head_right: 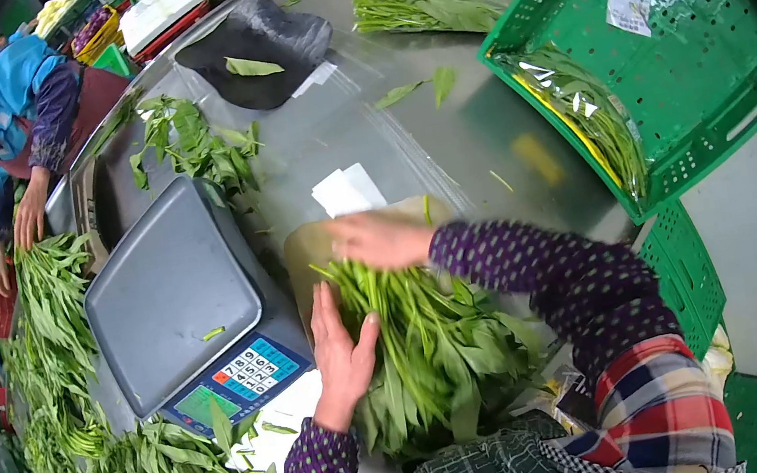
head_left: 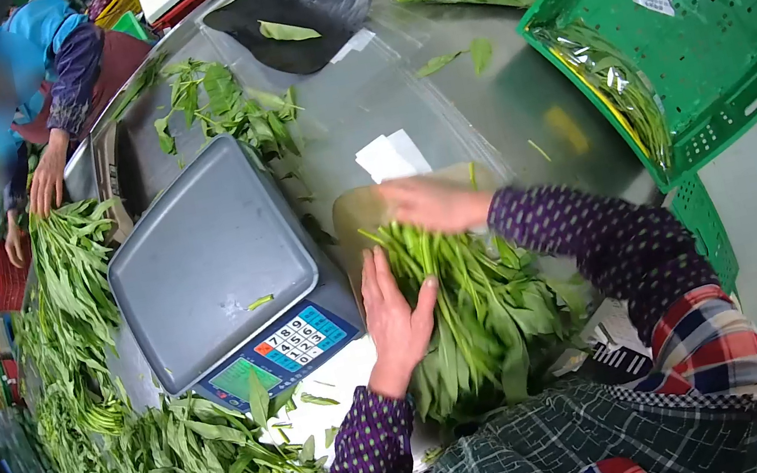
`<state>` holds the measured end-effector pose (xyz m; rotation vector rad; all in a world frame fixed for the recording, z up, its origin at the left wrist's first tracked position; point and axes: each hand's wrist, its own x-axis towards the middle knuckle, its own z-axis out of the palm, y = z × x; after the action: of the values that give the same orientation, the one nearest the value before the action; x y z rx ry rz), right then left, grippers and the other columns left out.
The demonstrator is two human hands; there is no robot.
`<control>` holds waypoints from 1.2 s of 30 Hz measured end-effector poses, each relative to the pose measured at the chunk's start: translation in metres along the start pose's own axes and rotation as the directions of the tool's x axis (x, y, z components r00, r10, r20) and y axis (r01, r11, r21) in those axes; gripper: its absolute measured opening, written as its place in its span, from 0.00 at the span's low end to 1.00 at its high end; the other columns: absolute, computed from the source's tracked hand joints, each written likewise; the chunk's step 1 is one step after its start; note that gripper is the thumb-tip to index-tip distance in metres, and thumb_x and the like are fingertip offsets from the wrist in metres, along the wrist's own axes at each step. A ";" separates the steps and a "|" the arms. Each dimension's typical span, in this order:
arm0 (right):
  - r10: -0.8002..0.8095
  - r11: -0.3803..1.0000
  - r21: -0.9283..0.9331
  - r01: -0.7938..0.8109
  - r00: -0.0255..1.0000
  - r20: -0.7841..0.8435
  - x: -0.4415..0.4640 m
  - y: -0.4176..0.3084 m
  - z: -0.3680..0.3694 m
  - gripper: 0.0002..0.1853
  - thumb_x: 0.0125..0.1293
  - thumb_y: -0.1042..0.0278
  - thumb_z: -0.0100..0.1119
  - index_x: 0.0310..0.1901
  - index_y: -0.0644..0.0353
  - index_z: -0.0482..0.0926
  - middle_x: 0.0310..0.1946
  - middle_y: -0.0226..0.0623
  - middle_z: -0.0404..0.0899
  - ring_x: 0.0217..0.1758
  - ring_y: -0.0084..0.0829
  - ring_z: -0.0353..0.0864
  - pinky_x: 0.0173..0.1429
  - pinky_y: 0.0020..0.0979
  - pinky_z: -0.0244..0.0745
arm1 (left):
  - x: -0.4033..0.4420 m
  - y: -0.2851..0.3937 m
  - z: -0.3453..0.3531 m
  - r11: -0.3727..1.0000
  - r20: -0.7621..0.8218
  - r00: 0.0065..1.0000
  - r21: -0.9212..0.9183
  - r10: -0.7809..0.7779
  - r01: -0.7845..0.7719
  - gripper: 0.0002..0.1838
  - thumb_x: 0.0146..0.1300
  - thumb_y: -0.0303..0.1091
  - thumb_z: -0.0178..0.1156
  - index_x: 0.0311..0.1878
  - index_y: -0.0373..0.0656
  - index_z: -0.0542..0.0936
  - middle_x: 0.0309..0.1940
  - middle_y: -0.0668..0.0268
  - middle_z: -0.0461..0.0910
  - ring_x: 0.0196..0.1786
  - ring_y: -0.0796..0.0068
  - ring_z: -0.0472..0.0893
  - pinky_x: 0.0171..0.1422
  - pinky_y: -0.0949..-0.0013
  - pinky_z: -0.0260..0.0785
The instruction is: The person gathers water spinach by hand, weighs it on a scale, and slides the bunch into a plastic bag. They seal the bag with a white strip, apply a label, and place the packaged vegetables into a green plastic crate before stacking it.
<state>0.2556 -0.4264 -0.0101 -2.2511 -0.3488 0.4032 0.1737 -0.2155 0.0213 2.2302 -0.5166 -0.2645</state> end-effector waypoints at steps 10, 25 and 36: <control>0.254 0.916 -0.162 -0.367 0.842 -0.476 -0.071 0.006 -0.033 0.19 0.61 0.54 0.57 0.42 0.64 0.78 0.36 0.50 0.80 0.39 0.50 0.80 0.46 0.47 0.73 | 0.002 -0.017 0.031 1.000 -0.016 1.000 0.031 -0.003 0.003 0.46 0.58 0.47 0.63 0.70 0.30 0.52 0.66 0.40 0.60 0.66 0.44 0.62 0.71 0.55 0.55; 0.464 0.886 0.188 -0.424 0.826 -0.319 -0.130 -0.018 -0.013 0.15 0.59 0.58 0.60 0.31 0.65 0.82 0.24 0.51 0.80 0.29 0.42 0.81 0.42 0.42 0.76 | 0.005 0.003 -0.009 0.913 -0.316 0.907 0.381 0.278 -0.147 0.27 0.61 0.40 0.61 0.59 0.35 0.70 0.56 0.47 0.72 0.58 0.52 0.73 0.59 0.57 0.65; 0.469 0.750 0.581 -0.315 0.873 -0.134 -0.138 -0.014 0.044 0.35 0.68 0.39 0.46 0.59 0.68 0.68 0.52 0.50 0.76 0.54 0.42 0.77 0.63 0.41 0.68 | -0.041 -0.033 -0.011 0.491 0.461 0.798 -0.630 -0.387 0.602 0.36 0.64 0.46 0.61 0.65 0.27 0.64 0.56 0.54 0.74 0.55 0.67 0.76 0.59 0.68 0.68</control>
<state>0.1107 -0.4393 -0.0031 -1.7591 0.3722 0.3462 0.1499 -0.1705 0.0041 1.4341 0.1631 -0.9223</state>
